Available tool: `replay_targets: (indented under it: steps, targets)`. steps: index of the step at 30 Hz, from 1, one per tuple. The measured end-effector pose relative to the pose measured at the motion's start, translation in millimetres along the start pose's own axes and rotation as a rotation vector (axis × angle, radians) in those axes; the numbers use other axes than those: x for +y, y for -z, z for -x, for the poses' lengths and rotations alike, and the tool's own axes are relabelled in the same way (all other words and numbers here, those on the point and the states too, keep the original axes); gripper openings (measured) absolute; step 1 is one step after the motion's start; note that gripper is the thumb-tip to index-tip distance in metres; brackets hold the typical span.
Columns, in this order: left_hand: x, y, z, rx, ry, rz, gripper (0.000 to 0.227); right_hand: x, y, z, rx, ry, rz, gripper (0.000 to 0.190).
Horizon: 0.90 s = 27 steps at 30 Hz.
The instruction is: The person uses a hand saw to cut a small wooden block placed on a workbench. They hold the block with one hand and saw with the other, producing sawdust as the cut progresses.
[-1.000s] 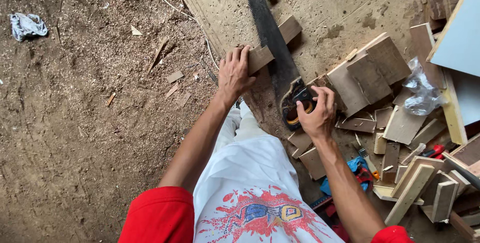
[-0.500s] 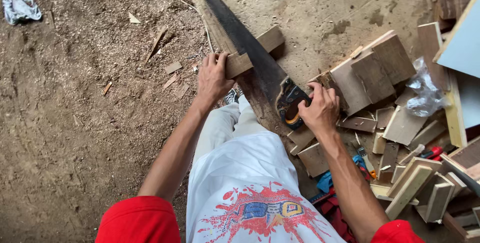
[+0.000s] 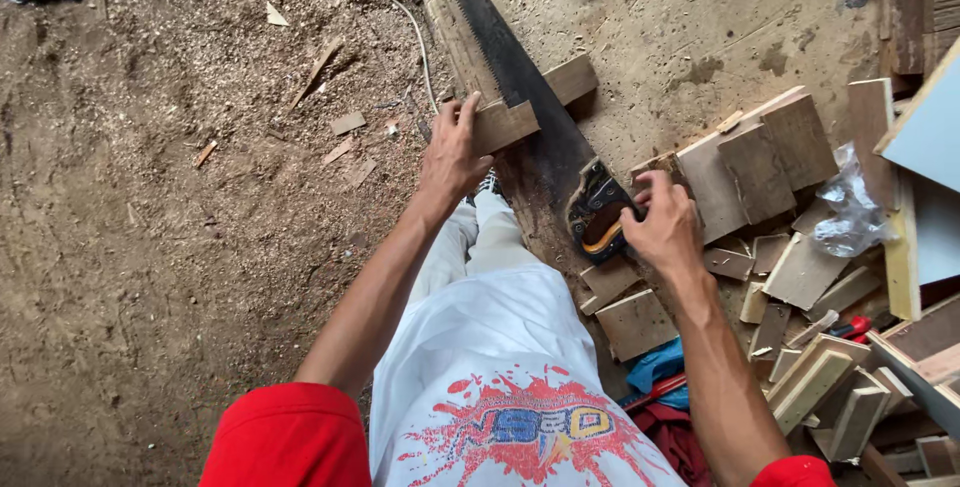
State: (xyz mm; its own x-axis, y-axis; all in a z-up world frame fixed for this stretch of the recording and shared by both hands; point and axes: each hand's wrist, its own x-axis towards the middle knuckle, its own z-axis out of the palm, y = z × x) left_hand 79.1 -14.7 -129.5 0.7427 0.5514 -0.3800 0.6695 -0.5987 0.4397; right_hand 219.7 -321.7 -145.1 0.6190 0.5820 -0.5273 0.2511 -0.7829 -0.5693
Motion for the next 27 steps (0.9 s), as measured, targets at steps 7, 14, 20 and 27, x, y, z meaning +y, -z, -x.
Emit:
replay_targets:
  steps: [7,14,20,27]
  targets:
    - [-24.4,-14.5,13.7,0.225,-0.131,0.187,0.106,-23.6,-0.5,-5.1,0.049,0.052,0.301,0.03]
    - [-42.8,-13.7,10.1,0.027,-0.046,0.303,0.083,-22.5,42.5,11.6,-0.006,-0.132,-0.574,0.038]
    - [-38.7,-0.6,20.7,0.003,-0.009,0.297,0.087,-39.7,86.8,53.8,0.118,0.096,-1.014,0.036]
    - [-65.8,-2.7,25.6,-0.001,0.261,0.411,0.068,-102.8,127.2,93.0,0.062,0.521,-1.307,0.063]
